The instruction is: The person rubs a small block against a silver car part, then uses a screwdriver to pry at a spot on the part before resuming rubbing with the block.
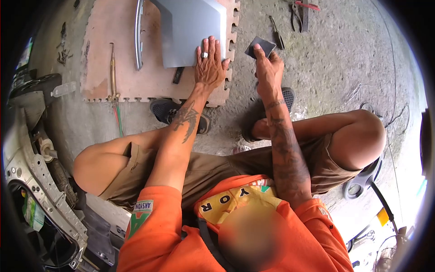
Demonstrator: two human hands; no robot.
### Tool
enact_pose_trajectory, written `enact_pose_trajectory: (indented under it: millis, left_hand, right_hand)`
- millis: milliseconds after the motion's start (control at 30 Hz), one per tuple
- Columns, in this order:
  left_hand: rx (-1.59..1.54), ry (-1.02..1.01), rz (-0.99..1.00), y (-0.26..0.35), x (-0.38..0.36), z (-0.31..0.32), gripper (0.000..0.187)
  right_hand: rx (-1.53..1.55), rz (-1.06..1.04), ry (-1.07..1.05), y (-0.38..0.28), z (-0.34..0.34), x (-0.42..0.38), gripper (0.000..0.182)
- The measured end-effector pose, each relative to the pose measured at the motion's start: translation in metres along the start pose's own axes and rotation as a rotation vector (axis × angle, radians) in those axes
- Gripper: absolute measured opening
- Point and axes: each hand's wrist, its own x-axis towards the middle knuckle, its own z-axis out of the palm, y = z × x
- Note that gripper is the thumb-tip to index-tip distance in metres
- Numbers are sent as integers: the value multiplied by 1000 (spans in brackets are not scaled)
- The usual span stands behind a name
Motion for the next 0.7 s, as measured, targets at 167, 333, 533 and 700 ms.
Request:
enact_pose_trajectory:
  millis: [167,333,533,700]
  left_hand:
    - [-20,-52,-8,8,-23,-1,78]
    - [-39,-73,-28,17,-35,-6,76]
    - [-37,-120,-37,21,-61,-12,78]
    - [-27,-114,-31,16,-43,-12,76]
  right_hand:
    - [78,10,-49,-8,7,-3,28]
    - [115,7,-56,-8,9,-6,28]
    - [121,-3,-32,-12,4,-3,28]
    - [92,12,-25,-9,1,-4,28]
